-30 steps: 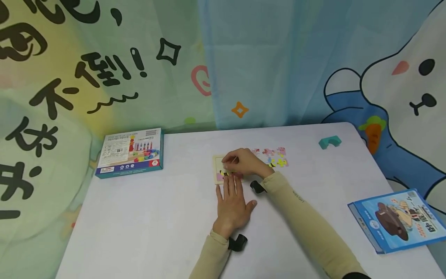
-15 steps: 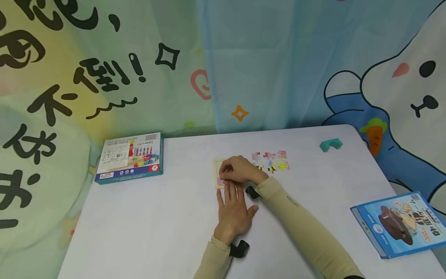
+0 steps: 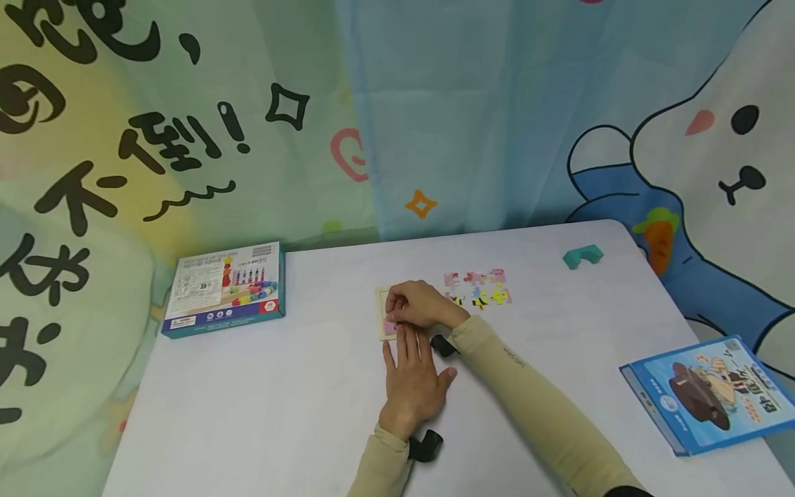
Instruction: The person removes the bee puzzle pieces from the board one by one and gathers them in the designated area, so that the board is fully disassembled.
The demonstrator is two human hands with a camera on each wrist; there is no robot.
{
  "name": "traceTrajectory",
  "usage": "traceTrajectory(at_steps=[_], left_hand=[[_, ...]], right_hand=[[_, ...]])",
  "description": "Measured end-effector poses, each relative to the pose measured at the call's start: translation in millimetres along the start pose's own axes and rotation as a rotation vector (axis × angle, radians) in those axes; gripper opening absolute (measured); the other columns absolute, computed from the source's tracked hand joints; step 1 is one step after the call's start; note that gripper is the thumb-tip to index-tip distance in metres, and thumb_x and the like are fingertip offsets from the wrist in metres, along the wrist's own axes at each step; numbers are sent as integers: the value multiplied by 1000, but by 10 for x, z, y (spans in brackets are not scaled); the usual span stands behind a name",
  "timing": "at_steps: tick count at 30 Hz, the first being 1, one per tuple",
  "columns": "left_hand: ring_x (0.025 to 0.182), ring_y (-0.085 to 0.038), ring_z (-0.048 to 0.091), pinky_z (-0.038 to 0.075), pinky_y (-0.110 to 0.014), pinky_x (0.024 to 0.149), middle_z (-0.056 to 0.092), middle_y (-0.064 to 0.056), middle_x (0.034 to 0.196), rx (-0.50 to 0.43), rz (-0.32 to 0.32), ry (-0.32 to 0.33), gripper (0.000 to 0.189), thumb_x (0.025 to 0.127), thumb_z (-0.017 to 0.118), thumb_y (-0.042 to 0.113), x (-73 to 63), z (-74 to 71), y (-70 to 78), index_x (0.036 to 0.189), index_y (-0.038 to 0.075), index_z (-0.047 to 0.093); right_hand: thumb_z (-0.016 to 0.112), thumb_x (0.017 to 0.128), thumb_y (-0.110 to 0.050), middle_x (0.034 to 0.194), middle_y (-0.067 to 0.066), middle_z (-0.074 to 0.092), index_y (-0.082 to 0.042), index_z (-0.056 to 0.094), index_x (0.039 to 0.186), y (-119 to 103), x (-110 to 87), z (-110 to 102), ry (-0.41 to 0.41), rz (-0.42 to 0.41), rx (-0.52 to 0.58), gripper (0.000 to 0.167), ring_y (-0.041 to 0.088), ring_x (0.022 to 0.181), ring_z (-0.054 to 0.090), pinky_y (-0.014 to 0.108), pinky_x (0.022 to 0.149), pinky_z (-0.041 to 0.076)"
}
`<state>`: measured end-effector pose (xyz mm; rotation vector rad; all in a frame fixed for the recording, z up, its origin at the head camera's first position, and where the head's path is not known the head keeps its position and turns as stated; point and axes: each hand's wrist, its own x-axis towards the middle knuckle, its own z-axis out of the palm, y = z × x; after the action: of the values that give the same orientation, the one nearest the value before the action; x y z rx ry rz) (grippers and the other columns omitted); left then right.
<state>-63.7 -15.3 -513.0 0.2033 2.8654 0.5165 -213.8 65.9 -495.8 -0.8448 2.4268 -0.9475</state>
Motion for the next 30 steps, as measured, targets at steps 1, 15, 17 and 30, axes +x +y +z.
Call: traceTrajectory(at_steps=[1,15,17,30], left_hand=[[164,-41,15,16,-66,128,20,-27,174,-1,1,3,86,106,57,52,-7,-12,10,163,-6,30],[164,-40,18,19,-66,127,23,-26,173,38,-6,16,87,105,58,53,-16,-9,57,163,-5,31],[164,-39,17,19,-66,128,24,-26,173,48,-13,10,87,105,58,53,-21,-8,33,164,-5,30],[164,-38,17,10,-71,127,18,-21,177,47,6,12,92,103,58,57,0,-18,-25,168,1,24]], right_hand=[[76,98,-16,85,-1,72,-12,71,96,-2,-1,-3,0,-4,4,7,7,77,60,27,77,50],[74,100,-12,86,0,73,-10,70,98,14,14,13,25,-44,113,5,5,74,61,24,76,51],[74,101,-13,89,1,74,-10,71,100,-19,30,32,69,-51,135,4,6,77,63,25,78,52],[71,103,-20,91,4,76,-9,76,107,295,-272,-294,276,59,155,13,13,80,70,31,79,58]])
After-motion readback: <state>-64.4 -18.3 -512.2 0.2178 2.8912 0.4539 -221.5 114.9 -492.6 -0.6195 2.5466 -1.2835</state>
